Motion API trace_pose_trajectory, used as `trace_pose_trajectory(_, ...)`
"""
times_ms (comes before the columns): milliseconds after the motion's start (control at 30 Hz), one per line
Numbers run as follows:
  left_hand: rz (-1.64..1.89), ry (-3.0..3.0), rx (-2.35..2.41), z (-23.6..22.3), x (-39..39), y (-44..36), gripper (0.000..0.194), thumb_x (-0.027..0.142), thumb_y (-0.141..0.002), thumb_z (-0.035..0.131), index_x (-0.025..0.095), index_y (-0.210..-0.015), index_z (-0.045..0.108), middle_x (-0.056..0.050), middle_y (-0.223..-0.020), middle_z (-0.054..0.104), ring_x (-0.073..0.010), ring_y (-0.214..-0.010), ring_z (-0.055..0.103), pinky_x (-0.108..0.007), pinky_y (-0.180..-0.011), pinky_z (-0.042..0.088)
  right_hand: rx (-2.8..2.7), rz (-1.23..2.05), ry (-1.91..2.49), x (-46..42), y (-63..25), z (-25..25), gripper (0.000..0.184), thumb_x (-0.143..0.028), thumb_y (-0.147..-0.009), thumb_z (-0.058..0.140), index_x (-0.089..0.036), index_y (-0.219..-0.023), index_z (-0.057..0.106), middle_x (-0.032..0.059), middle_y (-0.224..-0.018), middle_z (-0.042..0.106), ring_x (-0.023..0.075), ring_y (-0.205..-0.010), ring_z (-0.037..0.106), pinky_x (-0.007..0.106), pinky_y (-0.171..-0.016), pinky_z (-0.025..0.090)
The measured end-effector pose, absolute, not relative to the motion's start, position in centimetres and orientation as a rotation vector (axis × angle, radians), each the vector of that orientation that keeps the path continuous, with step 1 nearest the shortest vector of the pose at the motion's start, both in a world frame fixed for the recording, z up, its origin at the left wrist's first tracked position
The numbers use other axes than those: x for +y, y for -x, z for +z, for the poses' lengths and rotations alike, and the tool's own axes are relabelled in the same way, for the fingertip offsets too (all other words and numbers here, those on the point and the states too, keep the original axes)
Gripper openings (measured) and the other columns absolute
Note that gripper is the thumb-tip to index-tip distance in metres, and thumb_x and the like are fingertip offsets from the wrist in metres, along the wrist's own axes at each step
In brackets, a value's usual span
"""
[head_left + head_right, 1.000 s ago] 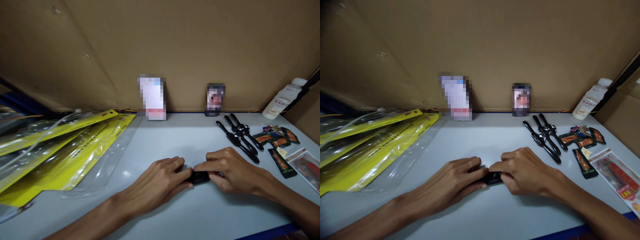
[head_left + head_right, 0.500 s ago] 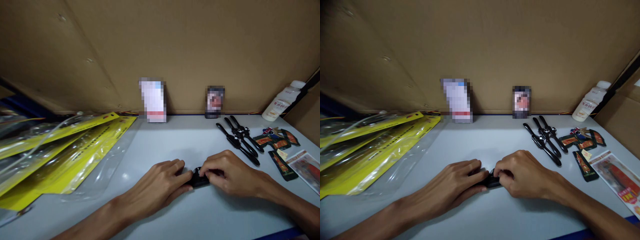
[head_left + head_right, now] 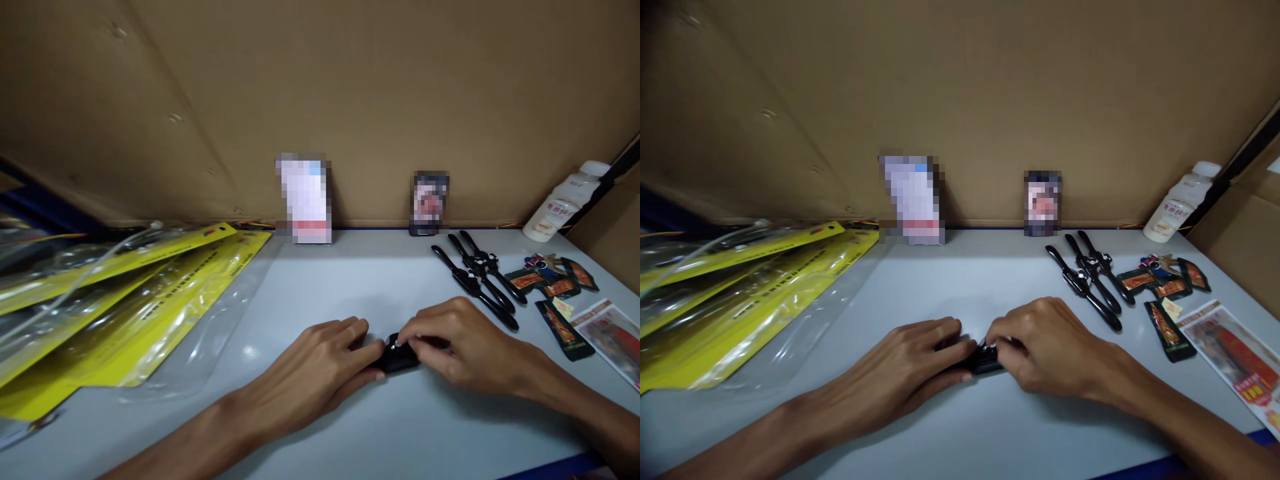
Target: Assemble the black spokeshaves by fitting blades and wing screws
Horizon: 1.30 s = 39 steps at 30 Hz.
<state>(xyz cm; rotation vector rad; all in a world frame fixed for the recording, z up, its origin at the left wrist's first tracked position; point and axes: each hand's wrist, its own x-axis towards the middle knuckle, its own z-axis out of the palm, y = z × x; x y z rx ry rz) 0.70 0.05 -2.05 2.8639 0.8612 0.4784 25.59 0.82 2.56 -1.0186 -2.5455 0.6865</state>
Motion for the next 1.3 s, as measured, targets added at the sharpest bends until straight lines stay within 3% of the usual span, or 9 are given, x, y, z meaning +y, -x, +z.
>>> trace_pose_trajectory(133, 0.458, -2.874, 0.871, -2.1, 0.0, -0.8, 0.045, 0.044, -0.114, 0.026, 0.021, -0.093, 0.058, -0.002, -0.084, 0.058, -0.0182, -0.062, 0.057, -0.031, -0.054, 0.04, -2.531, 0.551, 1.136, 1.4, -25.9, 2.7, 0.026, -0.01, -0.087, 0.056, -0.018, -0.098, 0.078, 0.0051, -0.088, 0.079, 0.0163, -0.075, 0.068, 0.028, -0.068, 0.042)
trace_pose_trajectory(333, 0.451, -2.863, 0.867, -1.9, 0.1, -0.7, 0.043, 0.043, -0.114, 0.029, 0.021, -0.094, 0.06, -0.002, -0.083, 0.059, -0.0182, -0.063, 0.057, -0.031, -0.055, 0.041, -2.687, 0.527, 1.218, 0.9, -25.2, 3.1, 0.017, -0.009, -0.086, 0.057, -0.017, -0.082, 0.071, 0.0037, -0.076, 0.074, 0.0152, -0.065, 0.06, 0.03, -0.062, 0.034)
trace_pose_trajectory(467, 0.451, -2.87, 0.857, -1.9, 0.0, -0.8, 0.043, 0.043, -0.114, 0.028, 0.021, -0.092, 0.058, -0.001, -0.082, 0.059, -0.0188, -0.064, 0.057, -0.032, -0.055, 0.041, -2.71, 0.502, 1.243, 0.4, -24.7, 2.9, 0.007, -0.022, -0.093, 0.065, -0.017, -0.091, 0.069, 0.0044, -0.079, 0.074, 0.0159, -0.063, 0.059, 0.031, -0.059, 0.032)
trace_pose_trajectory(567, 0.464, -2.859, 0.862, -2.1, 0.0, -1.0, 0.04, 0.044, -0.114, 0.03, 0.022, -0.093, 0.056, -0.001, -0.081, 0.061, -0.02, -0.066, 0.058, -0.033, -0.057, 0.042, -2.792, 0.346, 1.213, 0.3, -24.4, 2.2, 0.013, -0.029, -0.098, 0.066, -0.016, -0.096, 0.066, 0.0072, -0.083, 0.074, 0.0179, -0.066, 0.061, 0.032, -0.059, 0.029)
trace_pose_trajectory(767, 0.486, -2.812, 0.868, -2.1, -0.1, -1.1, 0.033, 0.042, -0.113, 0.04, 0.023, -0.091, 0.055, -0.001, -0.081, 0.063, -0.0208, -0.067, 0.057, -0.034, -0.058, 0.041, -2.87, 0.128, 1.175, 0.1, -24.0, 1.5, 0.017, -0.03, -0.105, 0.059, -0.015, -0.099, 0.063, 0.0094, -0.086, 0.075, 0.0212, -0.068, 0.065, 0.034, -0.058, 0.026)
trace_pose_trajectory(933, 0.509, -2.773, 0.855, -2.3, -0.2, -1.0, 0.034, 0.038, -0.113, 0.036, 0.023, -0.09, 0.056, -0.001, -0.082, 0.064, -0.0209, -0.067, 0.058, -0.034, -0.059, 0.042, -2.833, 0.073, 1.241, -0.5, -23.4, 0.7, 0.012, -0.022, -0.105, 0.052, -0.016, -0.101, 0.06, 0.0092, -0.085, 0.075, 0.0211, -0.065, 0.065, 0.036, -0.055, 0.023)
trace_pose_trajectory(1067, 0.52, -2.736, 0.859, -2.6, -0.3, -0.9, 0.033, 0.036, -0.113, 0.038, 0.023, -0.09, 0.058, -0.001, -0.081, 0.064, -0.0213, -0.065, 0.059, -0.034, -0.057, 0.043, -2.791, 0.053, 1.3, -1.2, -22.7, -0.3, 0.006, -0.016, -0.1, 0.053, -0.015, -0.103, 0.058, 0.0096, -0.086, 0.074, 0.0226, -0.066, 0.066, 0.036, -0.054, 0.027)
trace_pose_trajectory(1300, 0.656, -2.688, 0.837, -2.8, 0.0, -0.9, 0.025, 0.034, -0.11, 0.046, 0.026, -0.094, 0.063, 0.0, -0.081, 0.068, -0.0201, -0.066, 0.066, -0.032, -0.057, 0.05, -2.757, 0.02, 1.399, -2.2, -21.5, -0.5, 0.023, -0.013, -0.087, 0.06, -0.012, -0.11, 0.056, 0.0133, -0.084, 0.073, 0.0272, -0.066, 0.069, 0.037, -0.051, 0.038)
